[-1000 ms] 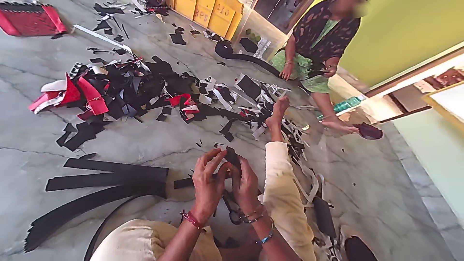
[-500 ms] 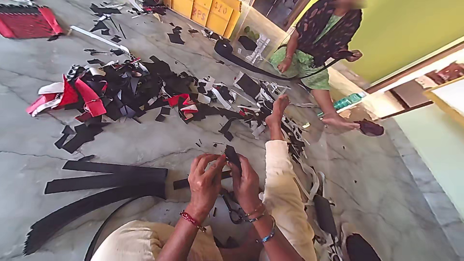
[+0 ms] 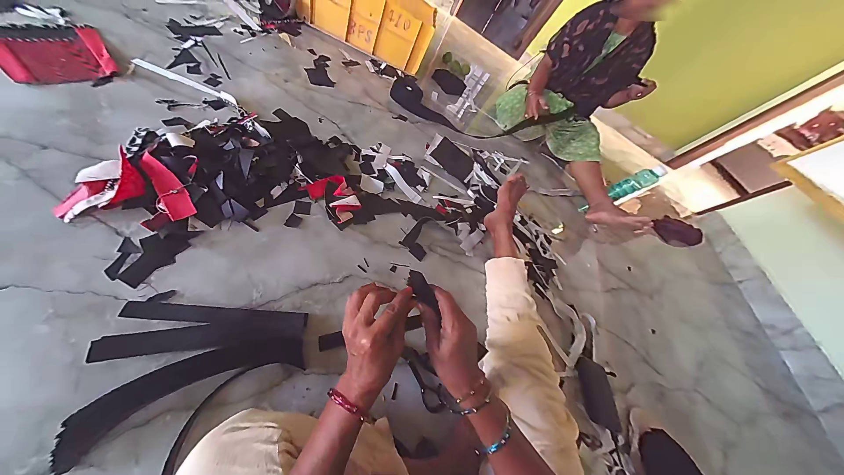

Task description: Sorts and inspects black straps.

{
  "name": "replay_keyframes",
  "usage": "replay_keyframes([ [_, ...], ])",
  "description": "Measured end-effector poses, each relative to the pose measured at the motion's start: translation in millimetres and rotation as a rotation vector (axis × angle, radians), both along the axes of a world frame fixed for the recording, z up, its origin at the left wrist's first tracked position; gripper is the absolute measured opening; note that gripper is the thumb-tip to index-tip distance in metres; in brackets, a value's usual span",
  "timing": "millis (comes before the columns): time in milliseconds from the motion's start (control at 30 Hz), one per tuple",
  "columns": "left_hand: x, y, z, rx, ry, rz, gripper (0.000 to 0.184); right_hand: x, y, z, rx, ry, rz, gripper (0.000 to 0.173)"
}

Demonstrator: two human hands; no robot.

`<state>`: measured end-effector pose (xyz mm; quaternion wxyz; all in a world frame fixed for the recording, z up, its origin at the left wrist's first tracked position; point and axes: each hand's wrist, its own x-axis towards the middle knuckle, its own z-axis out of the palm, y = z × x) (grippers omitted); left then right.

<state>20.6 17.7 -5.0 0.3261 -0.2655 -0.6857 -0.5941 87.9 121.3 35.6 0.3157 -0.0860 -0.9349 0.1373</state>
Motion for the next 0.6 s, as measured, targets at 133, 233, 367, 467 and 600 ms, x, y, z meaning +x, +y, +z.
replay_keyframes([
  [133,-0.6,-0.7,0.8,-0.007,-0.007,0.005,0.015,-0.2,-1.7,0.5,-0.006,-0.005,-0.003,0.030],
  [233,-1.0,-1.7,3.2,-0.022,-0.028,-0.035,0.015,-0.5,-1.7,1.4,0.005,-0.007,0.002,0.031],
  [367,-1.3,-4.5,5.1,0.004,-0.031,-0.150,0.020,-1.6,-0.5,3.0,0.017,-0.009,-0.011,0.030],
  [467,-1.3,-8.9,8.4,0.011,-0.095,-0.218,0.025,-0.6,1.1,2.5,0.014,-0.020,-0.021,0.030],
  [600,-2.5,-10.6,11.0,-0.017,-0.162,-0.225,0.023,2.2,1.5,1.8,0.027,-0.047,-0.014,0.030],
])
